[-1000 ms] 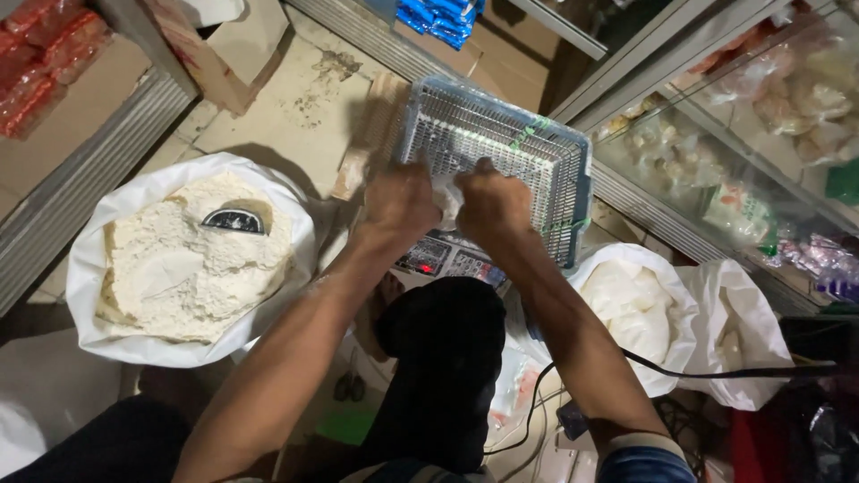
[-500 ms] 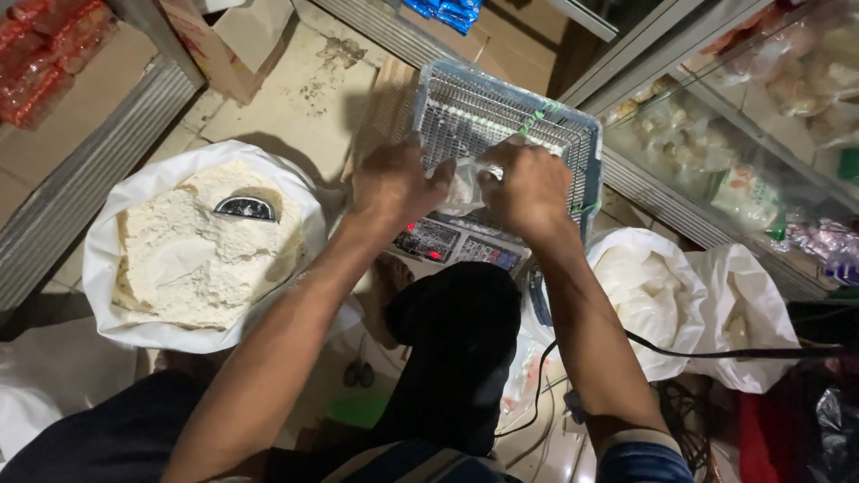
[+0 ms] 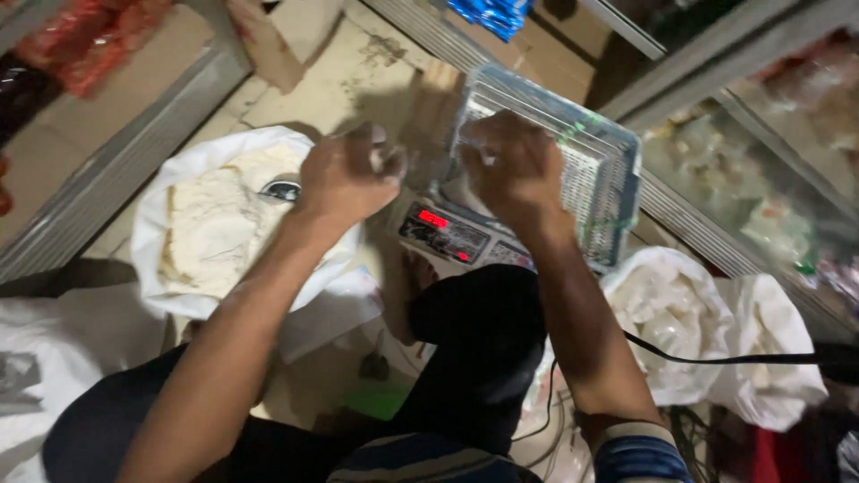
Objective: Scooping flour from a large bulk sack into smaller plastic bags and weighing them on a digital scale for portioning.
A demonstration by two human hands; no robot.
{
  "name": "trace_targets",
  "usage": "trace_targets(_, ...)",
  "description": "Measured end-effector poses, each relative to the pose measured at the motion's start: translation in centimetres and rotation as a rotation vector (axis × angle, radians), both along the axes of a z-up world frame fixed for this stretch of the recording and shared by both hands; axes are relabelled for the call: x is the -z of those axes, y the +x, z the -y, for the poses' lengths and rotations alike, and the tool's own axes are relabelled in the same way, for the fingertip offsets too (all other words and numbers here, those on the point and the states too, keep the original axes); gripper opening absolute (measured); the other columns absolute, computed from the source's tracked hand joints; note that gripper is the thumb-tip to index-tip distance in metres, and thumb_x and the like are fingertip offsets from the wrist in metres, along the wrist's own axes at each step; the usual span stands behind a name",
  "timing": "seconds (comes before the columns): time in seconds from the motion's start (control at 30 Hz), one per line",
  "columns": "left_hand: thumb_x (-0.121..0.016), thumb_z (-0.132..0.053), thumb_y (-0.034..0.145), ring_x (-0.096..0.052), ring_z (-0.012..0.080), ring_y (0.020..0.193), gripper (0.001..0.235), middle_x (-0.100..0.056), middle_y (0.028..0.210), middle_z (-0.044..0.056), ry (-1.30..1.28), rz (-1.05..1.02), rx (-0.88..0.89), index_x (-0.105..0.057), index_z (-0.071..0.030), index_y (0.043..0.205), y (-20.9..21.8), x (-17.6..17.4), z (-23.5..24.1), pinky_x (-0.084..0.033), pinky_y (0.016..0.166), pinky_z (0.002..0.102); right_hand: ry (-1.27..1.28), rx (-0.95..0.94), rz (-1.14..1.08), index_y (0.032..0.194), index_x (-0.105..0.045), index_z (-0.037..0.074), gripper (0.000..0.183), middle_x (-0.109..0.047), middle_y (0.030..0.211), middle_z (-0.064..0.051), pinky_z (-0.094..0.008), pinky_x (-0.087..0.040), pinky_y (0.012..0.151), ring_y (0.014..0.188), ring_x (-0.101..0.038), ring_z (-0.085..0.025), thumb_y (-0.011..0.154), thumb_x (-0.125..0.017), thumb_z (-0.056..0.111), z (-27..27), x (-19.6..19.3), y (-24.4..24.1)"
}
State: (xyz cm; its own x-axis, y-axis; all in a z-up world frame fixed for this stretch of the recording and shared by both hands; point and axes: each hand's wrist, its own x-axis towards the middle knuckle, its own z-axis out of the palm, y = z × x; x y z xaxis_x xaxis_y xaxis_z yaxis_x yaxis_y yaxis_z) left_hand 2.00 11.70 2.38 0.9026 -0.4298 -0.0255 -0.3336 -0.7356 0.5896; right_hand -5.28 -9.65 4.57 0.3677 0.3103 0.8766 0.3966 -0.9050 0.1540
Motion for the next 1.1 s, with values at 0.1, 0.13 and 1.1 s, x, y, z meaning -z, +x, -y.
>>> trace_targets(0.1, -0.070, -0.031, 0.074, -0.074, 0.0403, 0.098, 0.025, -0.077, 0.090, 0.013, 0.097, -0.031, -0.089, -0.077, -0.017, 0.094, 2.0, 2.4, -5.8, -0.060, 0.081, 0.056, -0.080, 0.420, -0.801, 0.103, -0.073, 0.013, 0.027, -0.074, 0.086, -0.006, -0.049, -0.061, 0.065, 0.080, -0.075, -0.031, 0.091, -0.074, 0.038, -5.9, 2.0, 1.6)
trace_targets(0.13, -0.070, -0.031, 0.074, -0.074, 0.0403, 0.098, 0.025, -0.077, 0.090, 0.013, 0.101, -0.031, -0.107, -0.077, -0.017, 0.094, 2.0, 2.9, -7.4, -0.060, 0.081, 0.056, -0.083, 0.401, -0.800, 0.103, -0.073, 0.013, 0.027, -0.074, 0.086, -0.006, -0.049, -0.061, 0.065, 0.080, -0.075, -0.031, 0.091, -0.074, 0.038, -7.7, 3.1, 2.4)
trace_targets(1.1, -0.071, -0.024, 0.080, -0.072, 0.0463, 0.104, 0.030, -0.076, 0.098, 0.021, 0.164, -0.168, -0.247, -0.077, -0.002, 0.100, 0.9, 7.1, -17.1, -0.058, 0.086, 0.061, -0.224, 0.312, -0.004, 0.086, -0.062, 0.027, 0.015, -0.058, 0.076, -0.012, -0.036, -0.039, 0.034, 0.042, -0.053, -0.022, 0.094, -0.054, 0.017, -20.0, 19.4, 8.4)
